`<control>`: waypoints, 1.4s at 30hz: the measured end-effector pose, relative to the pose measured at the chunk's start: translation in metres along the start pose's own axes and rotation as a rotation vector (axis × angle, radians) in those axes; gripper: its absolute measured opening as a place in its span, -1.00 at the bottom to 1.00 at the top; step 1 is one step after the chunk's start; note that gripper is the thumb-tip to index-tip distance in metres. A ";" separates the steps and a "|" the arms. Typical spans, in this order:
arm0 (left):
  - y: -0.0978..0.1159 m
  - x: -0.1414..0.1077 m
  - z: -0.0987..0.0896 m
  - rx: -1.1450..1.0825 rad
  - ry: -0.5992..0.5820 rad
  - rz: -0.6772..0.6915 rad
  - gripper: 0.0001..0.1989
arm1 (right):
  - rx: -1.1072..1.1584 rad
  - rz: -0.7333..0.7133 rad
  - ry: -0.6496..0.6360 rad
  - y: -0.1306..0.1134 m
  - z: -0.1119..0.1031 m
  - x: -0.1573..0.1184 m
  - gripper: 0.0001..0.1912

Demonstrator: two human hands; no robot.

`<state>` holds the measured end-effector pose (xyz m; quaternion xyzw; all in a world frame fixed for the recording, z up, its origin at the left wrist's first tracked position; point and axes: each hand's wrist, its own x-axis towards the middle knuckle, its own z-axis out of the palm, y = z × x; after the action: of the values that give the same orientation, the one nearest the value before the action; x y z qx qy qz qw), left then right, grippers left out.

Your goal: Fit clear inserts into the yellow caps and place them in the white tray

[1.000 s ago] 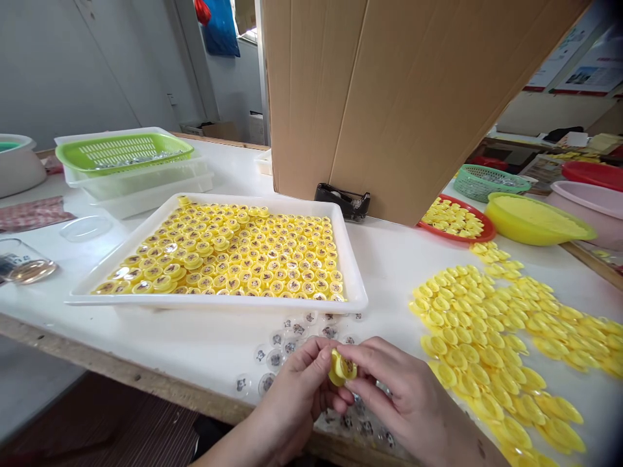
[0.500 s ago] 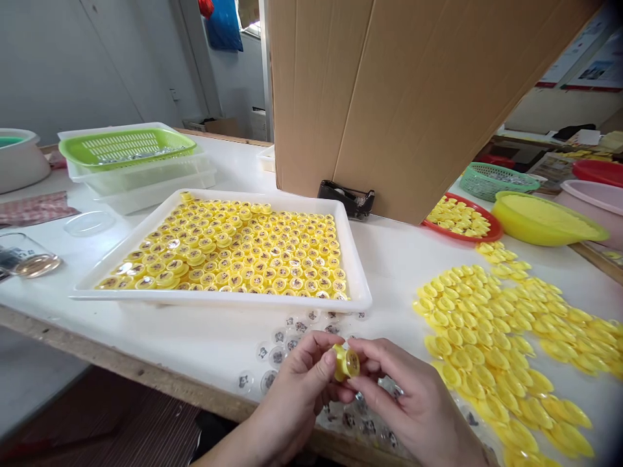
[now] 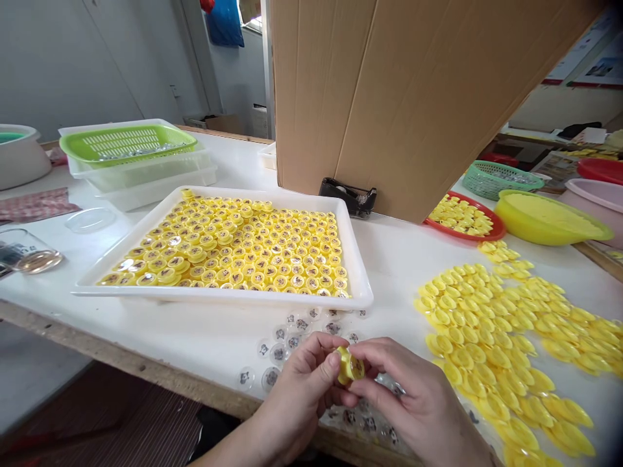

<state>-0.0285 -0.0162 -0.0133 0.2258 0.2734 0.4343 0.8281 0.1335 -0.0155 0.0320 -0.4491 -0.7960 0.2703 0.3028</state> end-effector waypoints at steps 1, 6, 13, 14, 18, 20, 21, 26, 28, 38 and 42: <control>0.000 0.000 0.000 0.002 0.000 -0.001 -0.80 | -0.004 0.003 -0.004 0.000 0.001 0.000 -0.75; 0.000 0.001 -0.001 0.009 -0.002 0.009 -0.80 | -0.032 0.011 -0.004 0.001 0.002 0.001 -0.75; 0.000 0.000 0.000 0.084 0.003 0.047 -0.78 | -0.120 -0.010 0.002 -0.003 0.001 0.000 -0.76; 0.000 0.000 0.001 0.092 0.010 0.058 -0.78 | -0.141 -0.025 0.014 -0.003 0.002 0.000 -0.75; -0.001 0.003 -0.001 0.103 0.053 0.083 -0.75 | -0.215 -0.060 0.082 -0.005 0.012 0.001 -0.77; -0.001 0.003 -0.004 0.109 0.066 0.070 -0.70 | -0.235 -0.064 0.111 -0.005 0.019 0.002 -0.80; 0.000 0.003 -0.006 0.106 0.068 0.061 -0.67 | -0.239 -0.068 0.127 -0.005 0.023 0.002 -0.81; 0.012 -0.001 -0.009 0.218 -0.001 0.080 -0.61 | -0.195 -0.064 0.233 -0.002 0.036 0.002 -0.75; 0.017 -0.002 -0.008 0.288 -0.028 0.102 -0.70 | -0.092 -0.016 0.218 0.000 0.035 0.002 -0.71; 0.017 -0.003 -0.017 0.627 0.072 0.204 -0.77 | 0.357 0.281 0.079 0.004 0.031 0.003 -0.91; 0.021 -0.006 -0.016 0.743 0.154 0.236 -0.78 | 0.426 0.262 0.106 0.006 0.041 0.001 -0.88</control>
<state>-0.0544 -0.0077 -0.0110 0.5068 0.4455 0.4136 0.6113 0.1070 -0.0183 0.0003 -0.4879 -0.6390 0.4450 0.3944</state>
